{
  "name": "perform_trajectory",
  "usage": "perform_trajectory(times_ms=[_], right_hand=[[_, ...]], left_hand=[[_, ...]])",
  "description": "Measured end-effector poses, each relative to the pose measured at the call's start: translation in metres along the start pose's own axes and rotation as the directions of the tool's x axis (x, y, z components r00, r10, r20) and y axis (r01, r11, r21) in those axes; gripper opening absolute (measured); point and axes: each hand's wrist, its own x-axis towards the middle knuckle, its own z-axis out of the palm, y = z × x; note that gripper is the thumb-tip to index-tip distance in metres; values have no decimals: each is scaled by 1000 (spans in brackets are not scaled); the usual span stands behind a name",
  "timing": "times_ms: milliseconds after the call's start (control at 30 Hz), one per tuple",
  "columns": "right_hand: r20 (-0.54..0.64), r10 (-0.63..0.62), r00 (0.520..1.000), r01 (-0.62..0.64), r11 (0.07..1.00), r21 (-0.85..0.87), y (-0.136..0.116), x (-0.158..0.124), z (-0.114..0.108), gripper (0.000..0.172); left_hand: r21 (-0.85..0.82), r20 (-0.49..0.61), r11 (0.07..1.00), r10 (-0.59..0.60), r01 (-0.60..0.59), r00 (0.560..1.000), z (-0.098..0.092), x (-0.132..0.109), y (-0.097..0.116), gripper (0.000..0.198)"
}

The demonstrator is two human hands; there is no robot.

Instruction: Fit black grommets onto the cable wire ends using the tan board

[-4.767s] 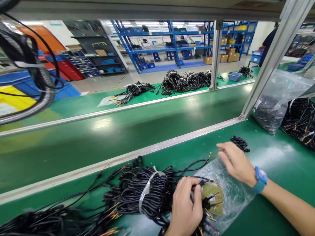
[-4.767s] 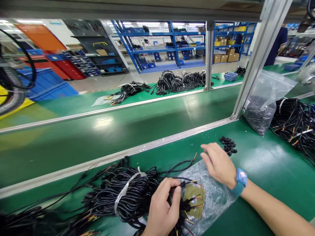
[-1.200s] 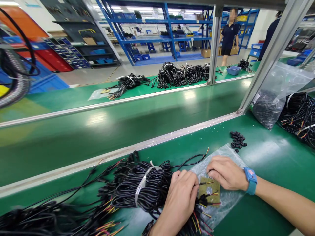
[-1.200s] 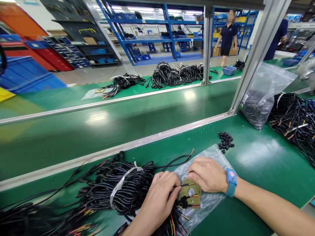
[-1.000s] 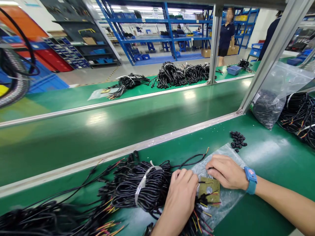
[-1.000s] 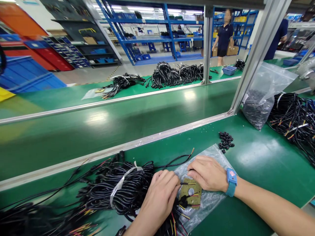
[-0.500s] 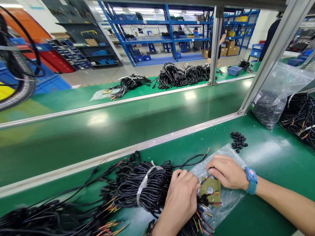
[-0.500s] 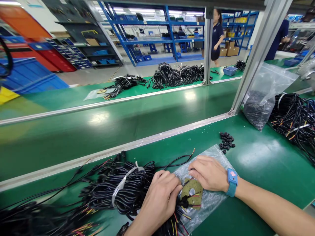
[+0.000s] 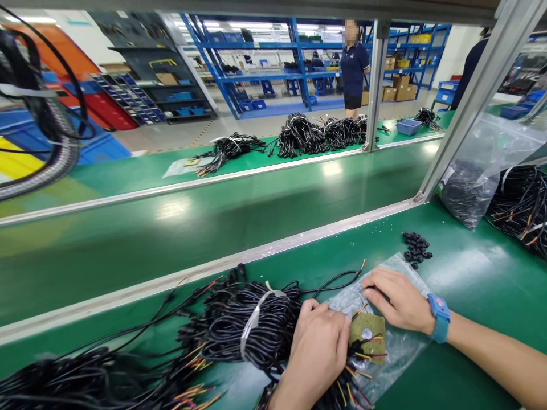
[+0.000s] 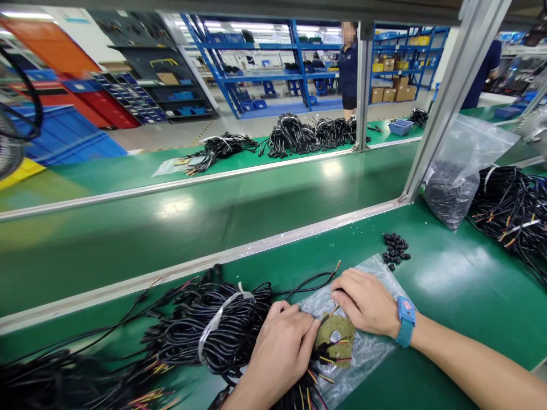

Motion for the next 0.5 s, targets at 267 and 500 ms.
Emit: perform_trajectory(times_ms=[267,500], right_hand=[[-46,218,975,-203,953,223,2,4,-5,23],[153,373,915,-389,720,574,9,5,-6,36]], left_hand=[[-200,-287,978,-112,55,951,8,-3,1,28],[-378,-437,926,-199,22,877,10,-6,0,23]])
